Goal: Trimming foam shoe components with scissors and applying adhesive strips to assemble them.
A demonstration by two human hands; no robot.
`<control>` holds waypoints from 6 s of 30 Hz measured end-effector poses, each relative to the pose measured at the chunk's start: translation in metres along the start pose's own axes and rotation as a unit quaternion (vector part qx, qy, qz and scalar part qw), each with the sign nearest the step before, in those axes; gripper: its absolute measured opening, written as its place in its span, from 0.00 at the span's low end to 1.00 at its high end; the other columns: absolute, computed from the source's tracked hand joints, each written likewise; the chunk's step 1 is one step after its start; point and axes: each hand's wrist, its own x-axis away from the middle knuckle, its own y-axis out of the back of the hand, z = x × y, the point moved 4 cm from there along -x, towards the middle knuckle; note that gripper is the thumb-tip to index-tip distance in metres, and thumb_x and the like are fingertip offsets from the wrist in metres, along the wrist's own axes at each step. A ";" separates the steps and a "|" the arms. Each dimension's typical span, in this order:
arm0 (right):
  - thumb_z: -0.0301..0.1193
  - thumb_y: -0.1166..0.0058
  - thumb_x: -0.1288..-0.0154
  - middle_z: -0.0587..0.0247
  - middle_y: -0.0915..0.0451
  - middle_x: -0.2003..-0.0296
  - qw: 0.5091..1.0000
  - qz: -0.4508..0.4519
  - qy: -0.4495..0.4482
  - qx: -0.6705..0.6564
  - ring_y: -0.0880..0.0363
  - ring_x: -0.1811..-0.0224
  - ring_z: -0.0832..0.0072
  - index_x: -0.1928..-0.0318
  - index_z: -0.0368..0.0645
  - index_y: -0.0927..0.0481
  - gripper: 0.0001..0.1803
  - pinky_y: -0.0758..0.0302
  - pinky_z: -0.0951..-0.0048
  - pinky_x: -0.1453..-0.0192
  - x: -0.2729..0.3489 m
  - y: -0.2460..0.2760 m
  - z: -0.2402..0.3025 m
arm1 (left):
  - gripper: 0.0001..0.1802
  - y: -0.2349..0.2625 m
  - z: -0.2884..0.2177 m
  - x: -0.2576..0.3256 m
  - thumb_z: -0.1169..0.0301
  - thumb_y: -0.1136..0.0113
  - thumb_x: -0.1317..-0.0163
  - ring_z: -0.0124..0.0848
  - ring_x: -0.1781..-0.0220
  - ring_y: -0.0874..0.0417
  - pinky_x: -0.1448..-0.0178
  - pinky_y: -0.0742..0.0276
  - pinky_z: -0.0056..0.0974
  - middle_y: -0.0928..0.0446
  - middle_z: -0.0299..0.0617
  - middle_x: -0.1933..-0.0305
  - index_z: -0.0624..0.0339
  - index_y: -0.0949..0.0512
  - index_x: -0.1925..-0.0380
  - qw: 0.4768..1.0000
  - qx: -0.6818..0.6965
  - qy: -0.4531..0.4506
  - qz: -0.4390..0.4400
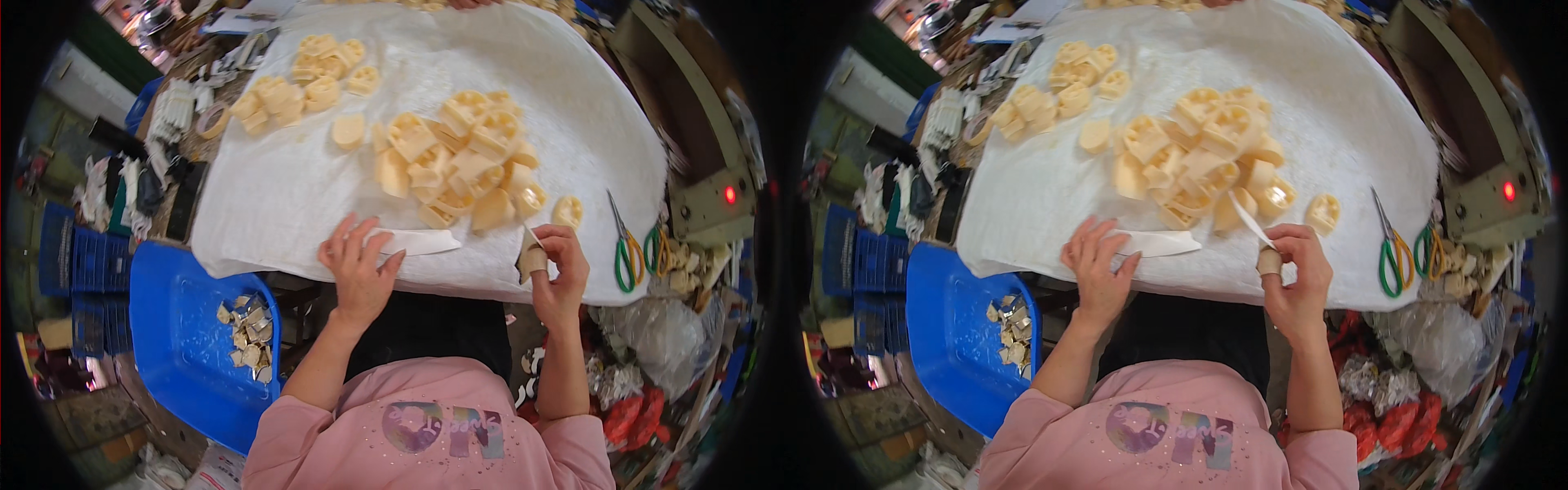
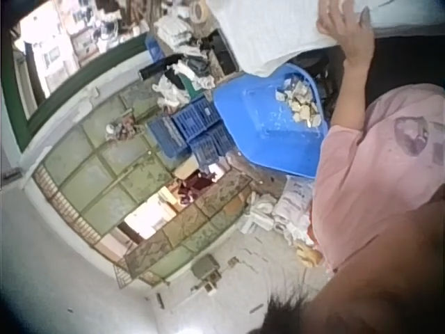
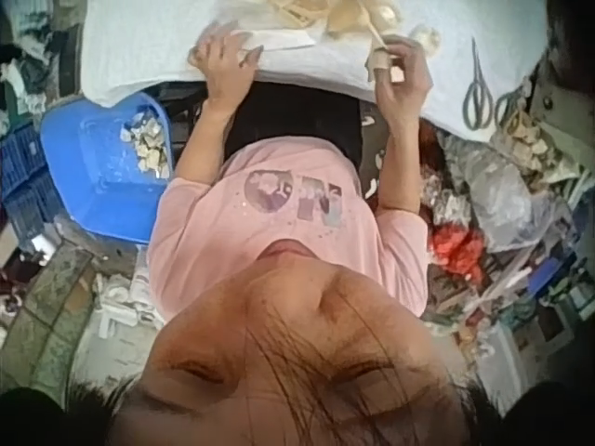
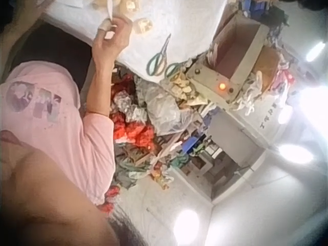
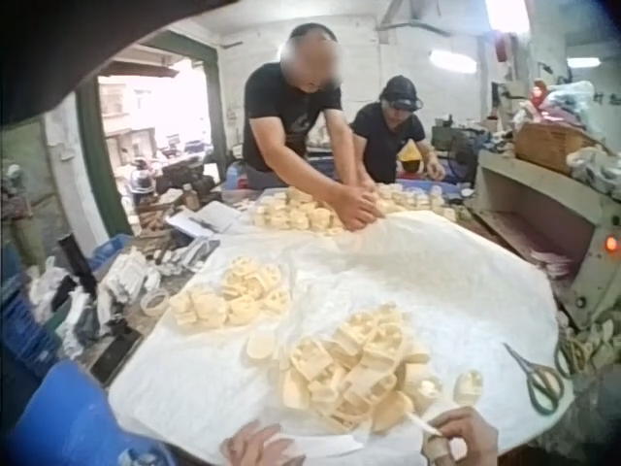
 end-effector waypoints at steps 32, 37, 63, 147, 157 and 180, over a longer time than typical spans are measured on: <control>0.09 0.58 0.53 0.50 0.23 0.57 0.964 -0.180 -0.081 0.181 0.24 0.54 0.52 0.51 0.39 0.26 0.26 0.27 0.60 0.51 0.004 0.083 -0.109 | 0.24 -0.037 -0.086 0.000 0.61 0.63 0.27 0.30 0.69 0.23 0.69 0.29 0.33 0.24 0.45 0.65 0.70 0.36 0.42 0.552 0.746 0.313 0.202; 0.11 0.56 0.54 0.51 0.24 0.62 0.955 0.024 -0.008 0.294 0.26 0.57 0.54 0.53 0.38 0.26 0.24 0.27 0.63 0.53 0.009 0.066 -0.068 | 0.23 -0.035 -0.083 0.001 0.61 0.62 0.27 0.30 0.69 0.24 0.70 0.29 0.32 0.24 0.45 0.64 0.70 0.35 0.43 0.571 0.738 0.310 0.182; 0.09 0.58 0.53 0.46 0.25 0.52 0.968 -0.068 0.212 -0.115 0.23 0.55 0.52 0.47 0.43 0.32 0.30 0.25 0.59 0.54 0.036 -0.024 0.032 | 0.25 -0.004 -0.099 -0.002 0.61 0.59 0.29 0.40 0.40 0.27 0.37 0.31 0.42 0.30 0.55 0.42 0.73 0.36 0.43 0.596 0.752 0.228 0.164; 0.24 0.42 0.59 0.62 0.36 0.73 0.954 0.250 0.054 0.157 0.34 0.71 0.67 0.64 0.50 0.24 0.17 0.43 0.64 0.60 0.049 -0.016 0.026 | 0.12 0.013 -0.086 0.002 0.75 0.48 0.35 0.30 0.68 0.18 0.60 0.20 0.32 0.18 0.48 0.67 0.74 0.21 0.60 0.904 0.343 0.061 0.249; 0.25 0.43 0.57 0.68 0.37 0.73 0.978 0.129 0.121 0.110 0.34 0.71 0.72 0.60 0.59 0.22 0.20 0.45 0.59 0.58 0.059 -0.014 0.011 | 0.20 0.013 -0.072 0.007 0.66 0.49 0.35 0.35 0.55 0.19 0.54 0.24 0.36 0.22 0.55 0.53 0.72 0.27 0.49 0.874 0.388 -0.008 0.292; 0.18 0.40 0.63 0.68 0.27 0.68 0.980 0.131 0.149 -0.001 0.29 0.68 0.72 0.63 0.44 0.26 0.20 0.45 0.60 0.55 0.055 -0.016 0.010 | 0.31 -0.038 -0.081 0.035 0.53 0.42 0.45 0.24 0.51 0.30 0.47 0.35 0.28 0.31 0.38 0.55 0.63 0.35 0.49 0.577 0.621 0.270 0.458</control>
